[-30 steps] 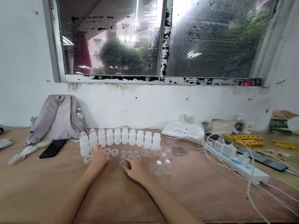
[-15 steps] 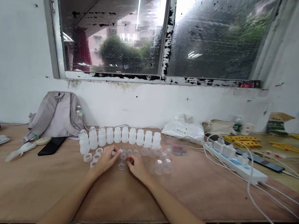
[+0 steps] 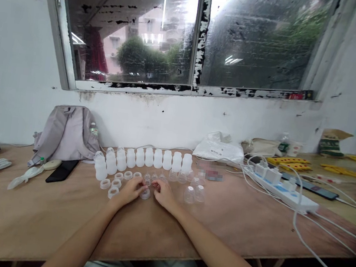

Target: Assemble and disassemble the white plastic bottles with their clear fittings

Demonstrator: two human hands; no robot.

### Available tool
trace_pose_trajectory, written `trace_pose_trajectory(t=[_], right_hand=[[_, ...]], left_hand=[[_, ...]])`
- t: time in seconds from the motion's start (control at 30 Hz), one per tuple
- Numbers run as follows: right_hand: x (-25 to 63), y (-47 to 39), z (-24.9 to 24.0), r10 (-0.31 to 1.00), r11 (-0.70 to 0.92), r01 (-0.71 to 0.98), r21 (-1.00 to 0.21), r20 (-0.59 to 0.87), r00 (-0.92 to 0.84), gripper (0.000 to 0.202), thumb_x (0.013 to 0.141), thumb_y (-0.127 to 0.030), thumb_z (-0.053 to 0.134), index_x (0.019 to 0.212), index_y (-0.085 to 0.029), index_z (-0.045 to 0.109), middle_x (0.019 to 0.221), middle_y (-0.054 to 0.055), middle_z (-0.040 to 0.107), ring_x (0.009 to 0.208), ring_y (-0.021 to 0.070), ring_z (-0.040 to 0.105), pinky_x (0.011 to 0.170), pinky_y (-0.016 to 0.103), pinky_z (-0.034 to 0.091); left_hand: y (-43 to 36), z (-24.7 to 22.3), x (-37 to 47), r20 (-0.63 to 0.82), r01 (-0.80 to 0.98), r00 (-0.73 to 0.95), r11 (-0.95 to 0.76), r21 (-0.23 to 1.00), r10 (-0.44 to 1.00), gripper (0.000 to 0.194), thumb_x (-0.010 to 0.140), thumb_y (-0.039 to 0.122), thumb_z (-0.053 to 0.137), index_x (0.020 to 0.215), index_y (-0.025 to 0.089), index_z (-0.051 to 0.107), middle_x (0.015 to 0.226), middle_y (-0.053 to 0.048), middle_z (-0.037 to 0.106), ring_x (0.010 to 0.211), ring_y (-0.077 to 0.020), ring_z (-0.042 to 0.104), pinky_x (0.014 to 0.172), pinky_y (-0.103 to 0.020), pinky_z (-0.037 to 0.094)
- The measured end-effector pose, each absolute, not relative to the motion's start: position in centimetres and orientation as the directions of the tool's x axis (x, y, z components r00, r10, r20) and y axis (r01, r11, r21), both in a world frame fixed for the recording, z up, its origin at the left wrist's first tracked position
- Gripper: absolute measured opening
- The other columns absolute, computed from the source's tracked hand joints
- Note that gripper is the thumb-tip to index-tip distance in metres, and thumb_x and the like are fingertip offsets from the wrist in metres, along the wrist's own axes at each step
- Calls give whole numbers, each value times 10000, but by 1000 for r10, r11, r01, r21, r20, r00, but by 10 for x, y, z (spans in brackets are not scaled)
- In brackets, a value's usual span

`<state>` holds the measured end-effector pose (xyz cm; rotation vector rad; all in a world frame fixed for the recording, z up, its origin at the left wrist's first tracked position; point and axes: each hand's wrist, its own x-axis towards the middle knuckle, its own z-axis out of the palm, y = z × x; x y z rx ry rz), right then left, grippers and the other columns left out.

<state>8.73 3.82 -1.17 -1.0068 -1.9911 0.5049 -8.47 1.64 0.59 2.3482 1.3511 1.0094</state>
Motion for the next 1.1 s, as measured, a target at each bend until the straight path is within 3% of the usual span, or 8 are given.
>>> trace_pose_trajectory(t=[0.13,0.27,0.43,0.6,0.83,1.1], right_hand=[[86,28,-7,712,698,342,-629,555,-431,293,663,-107,520,940,-201,544,862,22,586,788,155,528,727,278,399],[83,25,-5,754,656,376,-654,549,-360,37,719,-207,497,744,-197,523,649,-8,540,602,134,491,602,254,377],[84,32,-7,804,589,426,-687,548,-229,63,674,-192,485,622,-202,450,552,-35,459,528,123,427,542,243,329],[86,41,-9,837,546,391,-741,507,-208,86,624,-163,481,582,-199,416,530,-50,419,536,118,407,529,227,303],[81,45,-10,852,519,418,-746,490,-184,70,606,-134,469,635,-192,442,539,-58,400,544,116,391,533,219,290],[82,42,-7,845,532,419,-735,496,-202,172,598,-92,455,722,-171,544,596,-30,509,584,128,454,609,245,362]], left_hand=[[18,6,-80,452,583,199,-476,659,869,231,828,381,397,765,177,485,614,27,489,579,-116,456,563,-227,381],[23,-3,-74,417,508,184,-449,735,890,266,829,409,374,785,174,489,644,20,508,589,-117,475,563,-230,403],[19,-5,-63,391,472,72,-377,797,917,336,850,455,290,868,181,485,710,6,531,554,-116,493,559,-248,425],[0,8,-59,421,542,211,-464,701,882,328,860,448,287,771,199,481,644,20,548,622,-137,527,623,-255,411],[-2,13,-60,429,629,226,-467,622,875,314,879,392,264,735,199,466,610,23,570,606,-138,540,631,-251,380],[0,13,-61,445,767,280,-477,429,851,307,880,368,272,805,198,517,686,4,599,648,-141,556,617,-226,366]])
